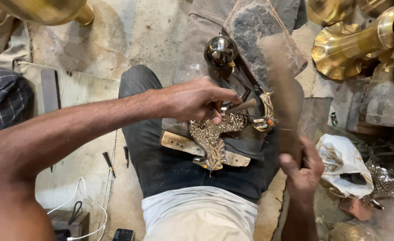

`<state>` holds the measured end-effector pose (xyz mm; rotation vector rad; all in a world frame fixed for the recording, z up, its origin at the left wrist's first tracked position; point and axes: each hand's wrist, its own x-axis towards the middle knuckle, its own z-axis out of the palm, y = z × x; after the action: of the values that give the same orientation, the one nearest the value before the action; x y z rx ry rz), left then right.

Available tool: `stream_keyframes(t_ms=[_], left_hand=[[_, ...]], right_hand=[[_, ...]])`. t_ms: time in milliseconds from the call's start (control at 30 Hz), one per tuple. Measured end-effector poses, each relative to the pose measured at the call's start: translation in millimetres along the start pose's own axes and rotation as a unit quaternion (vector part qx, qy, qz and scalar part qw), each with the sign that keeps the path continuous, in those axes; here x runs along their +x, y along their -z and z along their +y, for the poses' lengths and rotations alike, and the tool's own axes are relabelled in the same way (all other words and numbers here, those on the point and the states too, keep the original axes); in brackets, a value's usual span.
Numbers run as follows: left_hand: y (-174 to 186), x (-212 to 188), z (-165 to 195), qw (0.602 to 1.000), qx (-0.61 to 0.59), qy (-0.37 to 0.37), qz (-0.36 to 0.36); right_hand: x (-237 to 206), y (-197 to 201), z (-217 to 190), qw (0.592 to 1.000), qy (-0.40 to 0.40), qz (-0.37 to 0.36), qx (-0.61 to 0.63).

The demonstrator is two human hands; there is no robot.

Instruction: The person sits cross-legged on the floor with an ornate cast metal ornament on their lap. They hold a small punch against the ornament's surface with one hand and repeatedly strike it with a wooden mallet held in the other hand, repositioning the punch to work different areas of the decorative piece.

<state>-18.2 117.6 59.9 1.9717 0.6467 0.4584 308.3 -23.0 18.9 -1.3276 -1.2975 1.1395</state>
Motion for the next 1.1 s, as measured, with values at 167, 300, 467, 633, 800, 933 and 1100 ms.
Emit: stream_keyframes(t_ms=[167,300,467,633,800,933,1100], left_hand=[[1,0,1,1.000,-0.006,-0.021,0.006],[-2,2,-1,1.000,0.004,0.024,-0.015],[-1,1,-2,1.000,-0.009,-0.003,-0.002],[0,1,-1,1.000,-0.008,-0.004,-0.005],[0,3,-2,1.000,-0.005,-0.004,-0.011],[0,3,-3,1.000,-0.012,-0.012,-0.007],[1,3,-2,1.000,0.000,0.001,-0.018]], right_hand=[[3,-2,-6,0.997,-0.007,-0.073,-0.016],[2,0,3,0.989,0.002,0.000,0.150],[-3,4,10,0.997,-0.019,-0.068,-0.006],[-1,3,6,0.993,0.011,-0.069,0.091],[-3,3,14,0.990,0.038,-0.002,0.137],[-4,2,15,0.997,0.000,-0.071,0.042],[-1,-3,6,0.983,-0.006,-0.028,0.183]])
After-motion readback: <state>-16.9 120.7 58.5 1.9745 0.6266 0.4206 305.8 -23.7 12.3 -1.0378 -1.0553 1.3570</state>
